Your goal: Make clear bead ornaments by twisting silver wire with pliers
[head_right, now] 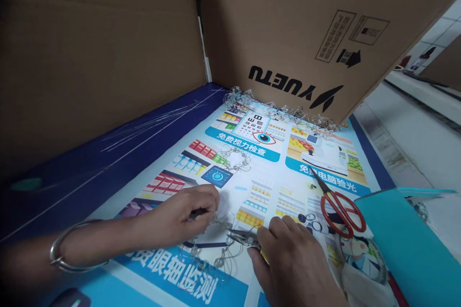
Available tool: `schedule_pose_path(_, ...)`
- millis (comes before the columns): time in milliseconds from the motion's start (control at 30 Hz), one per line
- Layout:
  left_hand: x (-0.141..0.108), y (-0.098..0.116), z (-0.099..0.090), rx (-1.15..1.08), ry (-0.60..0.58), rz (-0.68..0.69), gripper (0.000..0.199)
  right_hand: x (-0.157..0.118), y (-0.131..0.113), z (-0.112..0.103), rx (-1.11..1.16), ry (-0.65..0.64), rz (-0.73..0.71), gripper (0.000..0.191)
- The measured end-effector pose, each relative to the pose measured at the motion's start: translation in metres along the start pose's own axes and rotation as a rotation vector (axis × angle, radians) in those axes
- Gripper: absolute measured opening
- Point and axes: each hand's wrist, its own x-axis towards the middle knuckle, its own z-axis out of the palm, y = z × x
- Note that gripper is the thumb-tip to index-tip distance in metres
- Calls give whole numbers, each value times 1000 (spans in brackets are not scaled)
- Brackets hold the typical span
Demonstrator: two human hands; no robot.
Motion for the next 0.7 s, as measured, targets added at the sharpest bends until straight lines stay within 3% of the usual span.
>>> schedule_pose_path(267, -6, 2, 3, -73, 137, 23, 18, -1, -6, 2, -70, 52, -7, 1)
schedule_pose_path(700, -3, -1, 6, 50, 45, 79, 20, 2, -7, -3, -144, 87, 23, 5)
